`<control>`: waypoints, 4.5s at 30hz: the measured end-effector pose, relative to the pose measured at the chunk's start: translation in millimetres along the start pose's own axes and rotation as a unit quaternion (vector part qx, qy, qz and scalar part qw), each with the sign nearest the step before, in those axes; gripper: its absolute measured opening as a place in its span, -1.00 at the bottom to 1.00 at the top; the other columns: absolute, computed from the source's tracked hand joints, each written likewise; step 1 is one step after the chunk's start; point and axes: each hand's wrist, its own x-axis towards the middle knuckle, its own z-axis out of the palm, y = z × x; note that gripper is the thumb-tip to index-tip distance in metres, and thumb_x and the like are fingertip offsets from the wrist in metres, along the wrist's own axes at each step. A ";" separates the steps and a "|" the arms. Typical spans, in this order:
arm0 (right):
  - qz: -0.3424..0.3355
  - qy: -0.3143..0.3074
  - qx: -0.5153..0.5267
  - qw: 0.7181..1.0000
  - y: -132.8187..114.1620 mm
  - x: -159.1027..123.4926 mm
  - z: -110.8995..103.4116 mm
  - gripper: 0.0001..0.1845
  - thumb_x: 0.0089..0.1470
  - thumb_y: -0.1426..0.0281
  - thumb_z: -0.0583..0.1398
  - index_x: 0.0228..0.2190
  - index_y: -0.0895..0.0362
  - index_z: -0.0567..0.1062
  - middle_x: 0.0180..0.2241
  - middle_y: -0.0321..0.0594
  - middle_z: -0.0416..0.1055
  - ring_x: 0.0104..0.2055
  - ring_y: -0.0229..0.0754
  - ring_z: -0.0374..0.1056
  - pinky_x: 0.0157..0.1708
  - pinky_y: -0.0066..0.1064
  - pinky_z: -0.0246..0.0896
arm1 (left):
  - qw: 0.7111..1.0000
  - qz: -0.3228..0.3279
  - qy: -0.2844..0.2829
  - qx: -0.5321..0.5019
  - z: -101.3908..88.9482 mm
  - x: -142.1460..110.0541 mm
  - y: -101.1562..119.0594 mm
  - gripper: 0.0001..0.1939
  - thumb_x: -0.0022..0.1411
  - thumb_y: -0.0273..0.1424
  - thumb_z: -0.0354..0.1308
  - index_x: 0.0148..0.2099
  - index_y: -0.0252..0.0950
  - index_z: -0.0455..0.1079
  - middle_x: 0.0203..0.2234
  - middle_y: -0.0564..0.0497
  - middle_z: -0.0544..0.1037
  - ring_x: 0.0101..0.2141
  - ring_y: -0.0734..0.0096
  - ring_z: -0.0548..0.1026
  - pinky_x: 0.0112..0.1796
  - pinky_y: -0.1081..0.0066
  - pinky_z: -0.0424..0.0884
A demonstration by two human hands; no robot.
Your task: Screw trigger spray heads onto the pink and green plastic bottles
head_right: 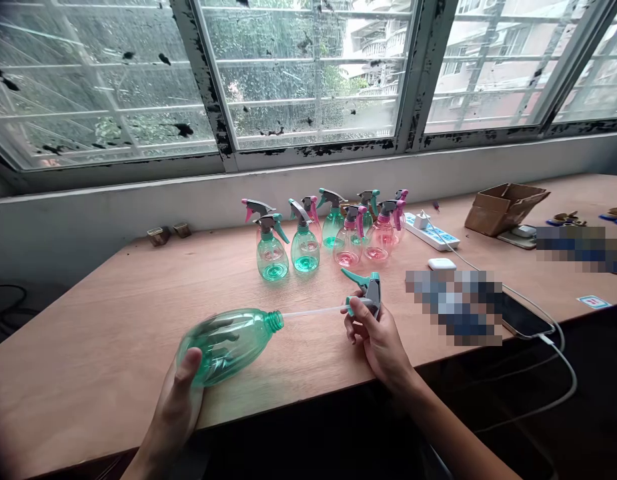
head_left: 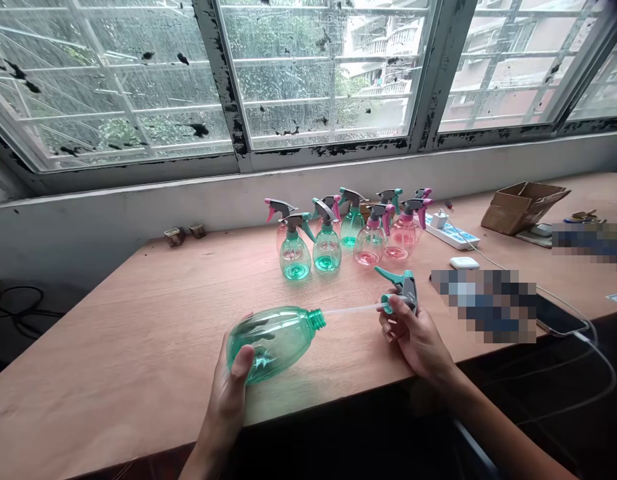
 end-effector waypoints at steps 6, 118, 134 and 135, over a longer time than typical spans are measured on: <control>0.022 -0.077 -0.082 0.993 2.2 -6.0 0.2 -0.66 0.01 0.26 0.42 -0.19 0.13 0.57 -0.36 -0.23 0.42 -0.47 -0.28 0.26 -0.58 -0.50 0.21 | 1.000 0.000 0.000 0.011 3.0 -1.7 2.1 -0.34 0.23 0.07 0.11 0.25 -0.18 0.25 0.08 -0.12 0.47 0.14 -0.04 0.36 0.17 0.06 0.21; 0.123 -0.238 -0.222 0.938 0.8 -14.0 -3.9 -0.62 0.06 0.15 0.37 -0.20 0.15 0.50 -0.45 -0.27 0.47 -0.53 -0.37 0.23 -0.58 -0.56 0.04 | 0.911 0.074 -0.291 0.283 -9.4 -4.1 -2.8 -0.10 0.31 -0.03 0.12 0.44 0.05 -0.39 0.45 0.00 -0.12 0.40 0.04 -0.10 0.32 0.00 -0.03; 0.145 -0.228 -0.214 0.939 -5.3 -16.4 1.7 -0.57 0.00 0.12 0.39 -0.21 0.14 0.49 -0.46 -0.28 0.46 -0.56 -0.34 0.23 -0.58 -0.51 0.04 | 0.922 0.071 -0.275 0.265 -5.7 -5.7 -4.0 0.00 0.25 -0.03 0.20 0.45 0.01 -0.42 0.44 -0.09 -0.12 0.39 -0.02 -0.07 0.32 -0.01 -0.02; 0.149 -0.226 -0.208 0.940 -4.4 -16.4 0.9 -0.56 0.01 0.12 0.39 -0.21 0.15 0.48 -0.47 -0.29 0.45 -0.58 -0.35 0.22 -0.60 -0.52 0.03 | 0.919 0.078 -0.271 0.276 -3.7 -6.6 -3.6 0.05 0.23 -0.09 0.26 0.44 0.00 -0.44 0.44 -0.10 -0.12 0.38 -0.01 -0.05 0.32 0.02 -0.01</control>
